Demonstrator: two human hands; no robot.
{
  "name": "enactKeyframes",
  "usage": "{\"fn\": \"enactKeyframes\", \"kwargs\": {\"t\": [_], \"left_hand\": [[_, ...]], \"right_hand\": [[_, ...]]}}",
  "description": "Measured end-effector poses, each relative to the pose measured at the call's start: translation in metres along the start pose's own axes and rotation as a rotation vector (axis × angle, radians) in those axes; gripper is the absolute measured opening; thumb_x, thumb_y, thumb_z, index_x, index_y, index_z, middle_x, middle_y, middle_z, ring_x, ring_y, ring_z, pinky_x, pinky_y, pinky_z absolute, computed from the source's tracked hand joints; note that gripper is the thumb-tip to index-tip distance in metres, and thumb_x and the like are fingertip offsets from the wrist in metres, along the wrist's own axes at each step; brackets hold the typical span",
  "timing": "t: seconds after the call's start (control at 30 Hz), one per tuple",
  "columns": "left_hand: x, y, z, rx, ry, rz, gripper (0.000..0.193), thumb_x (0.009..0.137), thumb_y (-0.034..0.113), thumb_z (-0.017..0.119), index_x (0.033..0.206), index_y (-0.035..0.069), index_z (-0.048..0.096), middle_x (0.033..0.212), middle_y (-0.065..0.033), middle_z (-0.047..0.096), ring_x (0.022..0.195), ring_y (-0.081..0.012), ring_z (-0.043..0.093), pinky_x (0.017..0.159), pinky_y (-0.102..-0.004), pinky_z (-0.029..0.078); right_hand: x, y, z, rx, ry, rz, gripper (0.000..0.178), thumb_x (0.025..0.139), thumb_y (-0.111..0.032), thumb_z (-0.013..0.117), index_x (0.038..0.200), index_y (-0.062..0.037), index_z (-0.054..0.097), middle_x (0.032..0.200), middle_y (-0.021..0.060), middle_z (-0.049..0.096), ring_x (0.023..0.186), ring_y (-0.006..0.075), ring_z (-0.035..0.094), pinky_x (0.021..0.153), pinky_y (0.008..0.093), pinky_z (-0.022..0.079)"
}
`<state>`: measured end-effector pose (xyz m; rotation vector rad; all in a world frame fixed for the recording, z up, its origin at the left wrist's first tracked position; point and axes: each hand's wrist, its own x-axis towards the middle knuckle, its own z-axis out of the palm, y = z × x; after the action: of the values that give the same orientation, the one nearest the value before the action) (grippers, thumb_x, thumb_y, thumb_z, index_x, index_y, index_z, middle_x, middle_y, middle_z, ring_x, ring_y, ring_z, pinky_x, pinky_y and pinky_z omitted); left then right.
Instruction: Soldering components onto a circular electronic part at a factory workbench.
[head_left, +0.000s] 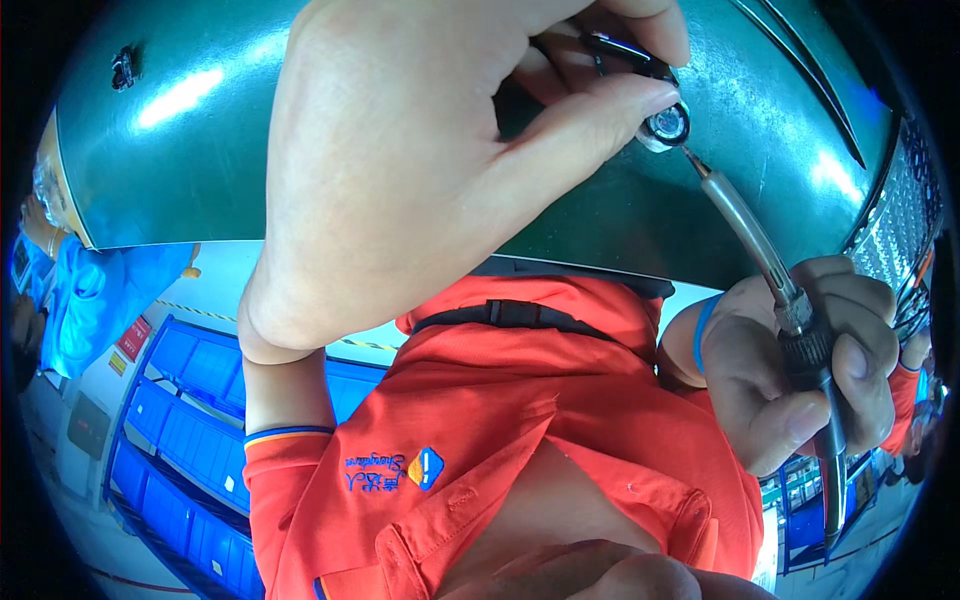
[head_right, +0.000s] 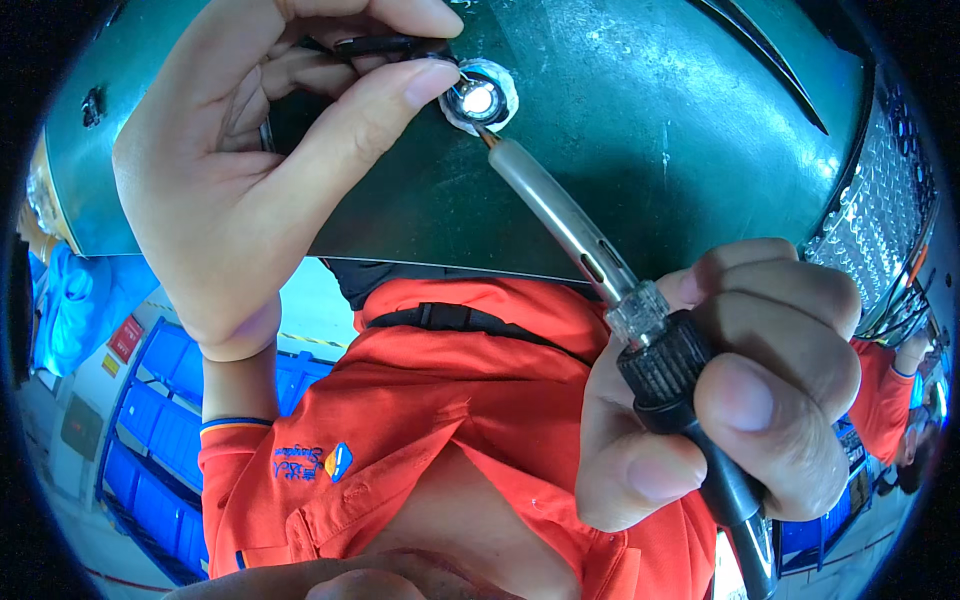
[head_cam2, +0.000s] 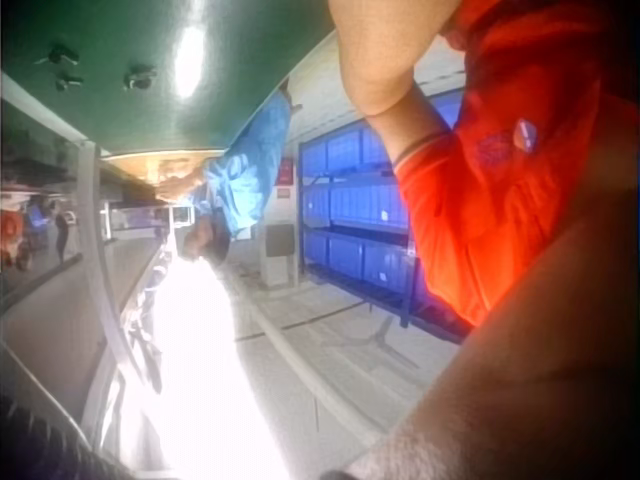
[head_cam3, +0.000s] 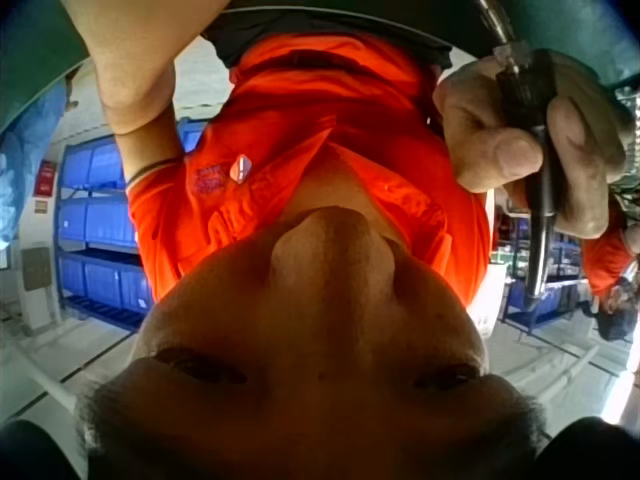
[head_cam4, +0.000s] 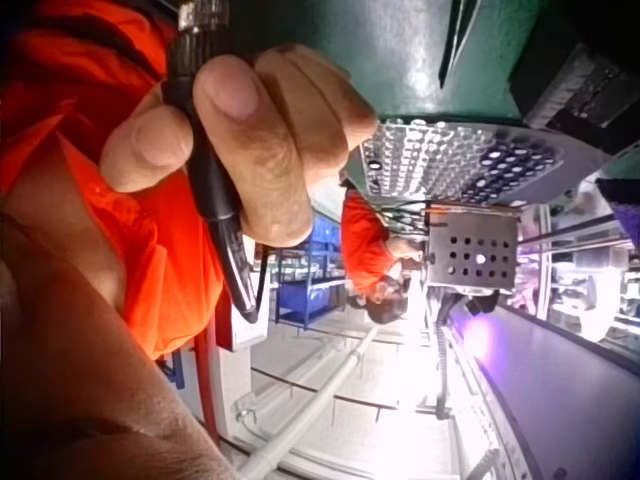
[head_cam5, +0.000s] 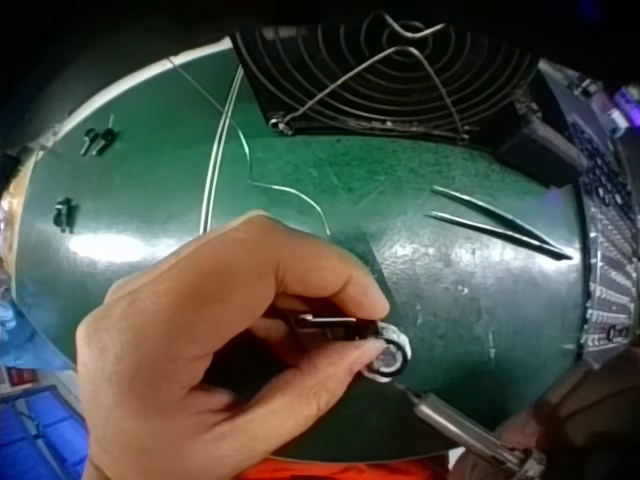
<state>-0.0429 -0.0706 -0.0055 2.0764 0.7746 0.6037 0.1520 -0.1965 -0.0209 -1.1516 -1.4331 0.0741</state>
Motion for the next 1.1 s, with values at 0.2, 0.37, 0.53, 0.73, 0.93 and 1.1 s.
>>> {"fn": "enactKeyframes", "kwargs": {"t": [0.2, 0.37, 0.53, 0.73, 0.93, 1.1], "left_hand": [[-0.003, 0.0, -0.002, -0.004, -0.003, 0.011, 0.024, 0.09, -0.014, 0.067, 0.113, -0.008, 0.068, 0.108, -0.0121, 0.066, 0.095, -0.0162, 0.064, 0.083, -0.0257, 0.054], [0.0, 0.0, -0.001, -0.004, -0.006, 0.015, 0.024, 0.09, -0.014, 0.067, 0.113, -0.008, 0.068, 0.108, -0.0122, 0.066, 0.095, -0.0162, 0.064, 0.083, -0.0257, 0.053], [0.005, -0.001, 0.0, -0.003, -0.011, 0.016, 0.024, 0.09, -0.014, 0.067, 0.113, -0.008, 0.068, 0.108, -0.0122, 0.066, 0.095, -0.0163, 0.064, 0.084, -0.0258, 0.053], [0.006, -0.001, 0.001, -0.001, -0.012, 0.013, 0.024, 0.09, -0.014, 0.066, 0.113, -0.008, 0.068, 0.108, -0.0122, 0.066, 0.096, -0.0164, 0.064, 0.084, -0.0258, 0.053], [0.007, 0.0, 0.001, -0.002, -0.01, 0.009, 0.024, 0.09, -0.014, 0.066, 0.113, -0.008, 0.068, 0.109, -0.0122, 0.066, 0.096, -0.0165, 0.064, 0.085, -0.0259, 0.053], [0.006, 0.001, 0.002, -0.001, -0.008, 0.008, 0.024, 0.09, -0.014, 0.066, 0.113, -0.008, 0.068, 0.109, -0.0122, 0.066, 0.096, -0.0165, 0.064, 0.086, -0.0259, 0.053]], "right_hand": [[-0.002, -0.002, 0.001, -0.01, -0.015, -0.032, 0.034, 0.098, -0.029, 0.048, 0.109, 0.0027, 0.053, 0.063, 0.0124, 0.045, 0.049, 0.0178, 0.037, 0.04, 0.0318, 0.031], [0.001, -0.001, 0.005, 0.001, -0.029, -0.057, 0.034, 0.097, -0.03, 0.05, 0.106, 0.0032, 0.054, 0.062, 0.0123, 0.045, 0.048, 0.0173, 0.037, 0.04, 0.0309, 0.031], [0.007, 0.007, 0.005, -0.053, -0.067, -0.054, 0.034, 0.097, -0.03, 0.053, 0.105, 0.0035, 0.054, 0.062, 0.0129, 0.047, 0.047, 0.0175, 0.038, 0.04, 0.0304, 0.033], [0.004, 0.007, 0.006, -0.043, -0.065, -0.04, 0.034, 0.098, -0.03, 0.052, 0.105, 0.0032, 0.053, 0.063, 0.0129, 0.047, 0.047, 0.0176, 0.039, 0.039, 0.0304, 0.033], [0.004, 0.008, 0.004, -0.049, -0.07, -0.047, 0.033, 0.099, -0.029, 0.052, 0.106, 0.003, 0.053, 0.063, 0.0129, 0.047, 0.046, 0.0177, 0.04, 0.039, 0.0305, 0.033], [0.005, 0.008, 0.003, -0.058, -0.071, -0.07, 0.033, 0.099, -0.029, 0.052, 0.106, 0.0027, 0.052, 0.064, 0.0129, 0.047, 0.046, 0.0178, 0.04, 0.039, 0.0305, 0.033]]}}
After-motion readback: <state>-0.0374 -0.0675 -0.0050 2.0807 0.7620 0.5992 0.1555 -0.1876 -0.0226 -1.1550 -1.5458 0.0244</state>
